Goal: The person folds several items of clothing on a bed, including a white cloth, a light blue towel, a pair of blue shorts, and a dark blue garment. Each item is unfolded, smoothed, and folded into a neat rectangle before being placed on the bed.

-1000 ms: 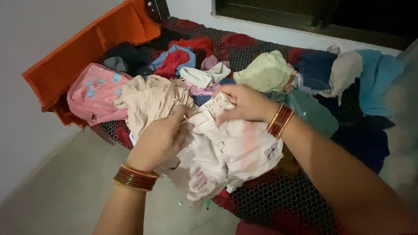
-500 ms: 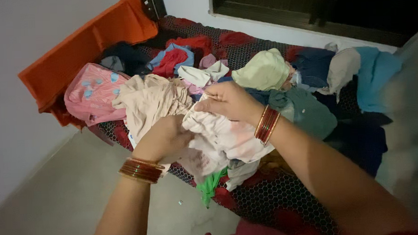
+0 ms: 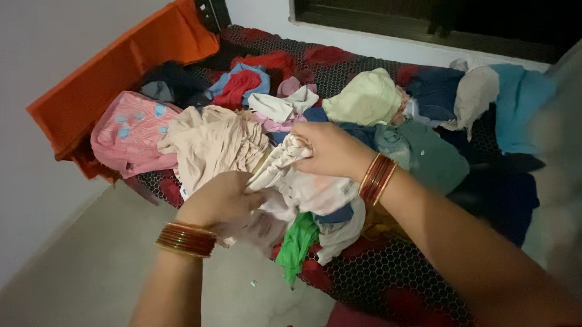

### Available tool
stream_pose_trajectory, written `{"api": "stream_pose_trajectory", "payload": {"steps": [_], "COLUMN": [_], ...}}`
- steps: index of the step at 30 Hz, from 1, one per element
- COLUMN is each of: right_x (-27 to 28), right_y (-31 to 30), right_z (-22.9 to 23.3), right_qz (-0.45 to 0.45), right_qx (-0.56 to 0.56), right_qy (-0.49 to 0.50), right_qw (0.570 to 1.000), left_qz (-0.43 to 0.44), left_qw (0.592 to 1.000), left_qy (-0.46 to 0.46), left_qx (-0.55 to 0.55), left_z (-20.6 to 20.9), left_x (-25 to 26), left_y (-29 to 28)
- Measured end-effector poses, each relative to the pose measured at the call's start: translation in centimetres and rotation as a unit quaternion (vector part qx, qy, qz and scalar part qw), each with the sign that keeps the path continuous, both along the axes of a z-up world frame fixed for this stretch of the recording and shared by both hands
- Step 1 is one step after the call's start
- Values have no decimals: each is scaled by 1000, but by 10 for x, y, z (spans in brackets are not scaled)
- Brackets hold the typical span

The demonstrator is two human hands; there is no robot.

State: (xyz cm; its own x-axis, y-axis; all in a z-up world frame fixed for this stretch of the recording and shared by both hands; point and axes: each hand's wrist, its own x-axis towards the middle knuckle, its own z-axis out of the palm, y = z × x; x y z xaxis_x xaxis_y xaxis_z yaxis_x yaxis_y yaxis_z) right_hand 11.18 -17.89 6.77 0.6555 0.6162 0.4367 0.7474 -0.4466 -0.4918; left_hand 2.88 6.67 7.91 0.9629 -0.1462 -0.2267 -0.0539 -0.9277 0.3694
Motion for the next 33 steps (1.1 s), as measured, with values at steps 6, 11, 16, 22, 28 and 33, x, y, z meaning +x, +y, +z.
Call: {"api": "stream_pose_trajectory", "payload": {"steps": [6, 11, 16, 22, 28, 33], "right_x": [9, 19, 14, -23, -42, -38], "right_y": [-12, -14, -2, 3, 15, 21], "right_z": [-1, 4, -3, -29, -39, -35], "right_qz": [25, 165, 97, 41, 66, 14], "right_qx": [26, 27, 111, 162, 129, 85], "right_qy": [113, 173, 111, 167, 46, 127], "right_qw": [993, 971, 983, 972, 988, 988], "left_qz": [-113, -222, -190, -113, -126, -171], "left_qw": [967, 962, 973, 948, 898, 709], "left_qy": [-27, -39, -20, -143, -418, -684], "left_qx": [-225, -156, -126, -261, -58, 18], "left_z": [3, 0, 3, 16, 37, 44], "left_x": [0, 5, 4, -9, -33, -44], "left_y": [6, 6, -5, -8, -26, -23]}}
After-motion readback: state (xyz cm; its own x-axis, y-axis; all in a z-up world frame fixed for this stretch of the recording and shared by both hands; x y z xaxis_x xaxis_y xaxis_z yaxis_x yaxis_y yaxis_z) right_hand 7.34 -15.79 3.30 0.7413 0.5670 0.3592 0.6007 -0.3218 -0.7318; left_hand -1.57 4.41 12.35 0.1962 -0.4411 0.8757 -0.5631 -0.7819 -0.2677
